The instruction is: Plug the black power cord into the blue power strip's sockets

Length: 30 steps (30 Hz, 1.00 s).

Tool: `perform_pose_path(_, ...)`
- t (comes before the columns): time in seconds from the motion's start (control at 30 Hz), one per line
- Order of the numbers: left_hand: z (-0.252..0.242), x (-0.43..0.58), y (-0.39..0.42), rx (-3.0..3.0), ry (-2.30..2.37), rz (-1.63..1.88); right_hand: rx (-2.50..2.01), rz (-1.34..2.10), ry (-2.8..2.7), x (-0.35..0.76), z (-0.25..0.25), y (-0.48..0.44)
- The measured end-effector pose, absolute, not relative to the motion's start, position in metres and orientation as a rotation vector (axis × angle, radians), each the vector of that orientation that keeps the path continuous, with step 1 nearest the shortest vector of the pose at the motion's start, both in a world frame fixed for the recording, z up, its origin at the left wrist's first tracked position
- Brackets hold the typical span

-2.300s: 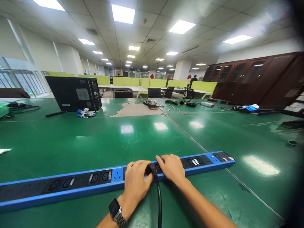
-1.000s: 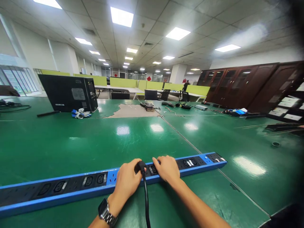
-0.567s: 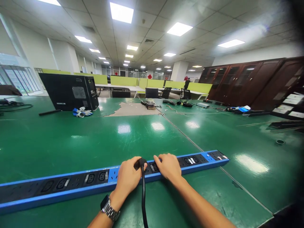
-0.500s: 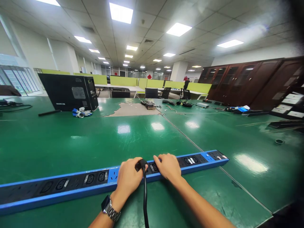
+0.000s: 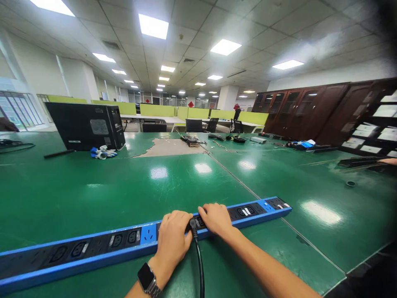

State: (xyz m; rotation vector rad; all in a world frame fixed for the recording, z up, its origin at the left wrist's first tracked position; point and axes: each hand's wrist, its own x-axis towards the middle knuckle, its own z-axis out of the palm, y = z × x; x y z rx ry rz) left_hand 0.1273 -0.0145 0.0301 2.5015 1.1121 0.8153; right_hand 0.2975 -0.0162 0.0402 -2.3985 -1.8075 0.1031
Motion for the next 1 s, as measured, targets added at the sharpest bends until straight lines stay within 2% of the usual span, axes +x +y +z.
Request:
perform_pose_path(0.17, 0.030, 0.118, -0.016, 2.522, 1.141, 0.761, -2.331, 0.276, -1.817, 0.275, 0.061, -0.002)
perform_pose_path(0.3, 0.025, 0.094, -0.016, 2.571, 1.387, 0.654, -2.250, 0.349, -1.851, 0.237, 0.067, 0.007)
perform_pose_path(0.5, 0.021, 0.074, -0.015, 2.640, 1.473, 0.487, -2.261, 0.319, -1.867, 0.214, 0.057, 0.003)
perform_pose_path(0.73, 0.018, 0.076, -0.011, 2.584, 1.447, 0.503, -2.277, 0.216, -1.893, 0.210, 0.058, -0.002)
perform_pose_path(1.0, 0.018, 0.078, -0.008, 2.486, 1.437, 0.437, -2.316, 0.287, -1.920, 0.216, 0.052, 0.010)
